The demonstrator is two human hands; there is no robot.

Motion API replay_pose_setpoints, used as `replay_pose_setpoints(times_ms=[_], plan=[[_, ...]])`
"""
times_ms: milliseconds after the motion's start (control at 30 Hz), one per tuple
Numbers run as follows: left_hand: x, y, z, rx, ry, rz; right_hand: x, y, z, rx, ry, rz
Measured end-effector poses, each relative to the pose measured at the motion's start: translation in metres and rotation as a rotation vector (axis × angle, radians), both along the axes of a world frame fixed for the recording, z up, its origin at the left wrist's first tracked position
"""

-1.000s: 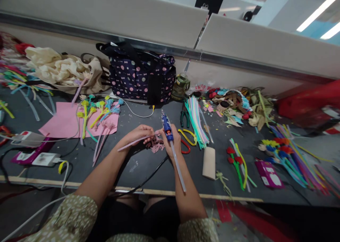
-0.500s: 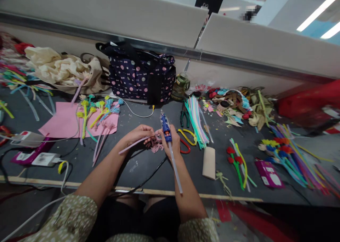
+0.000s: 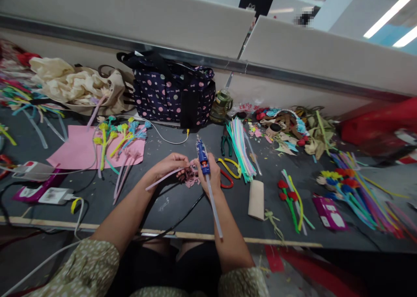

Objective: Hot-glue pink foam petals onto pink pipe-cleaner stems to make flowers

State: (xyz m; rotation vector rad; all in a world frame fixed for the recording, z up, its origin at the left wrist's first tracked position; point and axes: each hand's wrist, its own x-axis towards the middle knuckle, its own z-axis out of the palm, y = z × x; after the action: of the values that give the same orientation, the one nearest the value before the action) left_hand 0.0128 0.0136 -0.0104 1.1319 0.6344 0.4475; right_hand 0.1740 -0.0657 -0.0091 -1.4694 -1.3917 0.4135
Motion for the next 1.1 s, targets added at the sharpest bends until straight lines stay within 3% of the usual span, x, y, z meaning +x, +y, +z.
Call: replay_pose_setpoints(times_ms=[167, 333, 500, 633, 867, 1100], plan=[[-0.001, 0.001, -0.001, -0.011, -0.013, 0.002, -0.003, 0.0, 0.001, 0.029, 0.046, -0.007], [0.0, 0.003, -0.005, -0.051, -0.046, 0.033, -0.005, 0.002, 0.004, 0.123, 0.246, -0.078], [0.001, 0.003, -0.008, -0.037, -0.097, 0.086, 0.0, 0.006, -0.004, -0.003, 0.427, -0.233], [0.0, 0.004, -0.01, -0.085, -0.153, 0.133, 0.0, 0.009, -0.01, -0.026, 0.503, -0.254], [-0.001, 0.008, -0.008, -0.136, -0.225, 0.23, -0.004, 0.009, -0.013, -0.032, 0.49, -0.173], [-0.001, 0.009, -0.008, -0.144, -0.21, 0.248, -0.005, 0.008, -0.014, -0.075, 0.446, -0.2]])
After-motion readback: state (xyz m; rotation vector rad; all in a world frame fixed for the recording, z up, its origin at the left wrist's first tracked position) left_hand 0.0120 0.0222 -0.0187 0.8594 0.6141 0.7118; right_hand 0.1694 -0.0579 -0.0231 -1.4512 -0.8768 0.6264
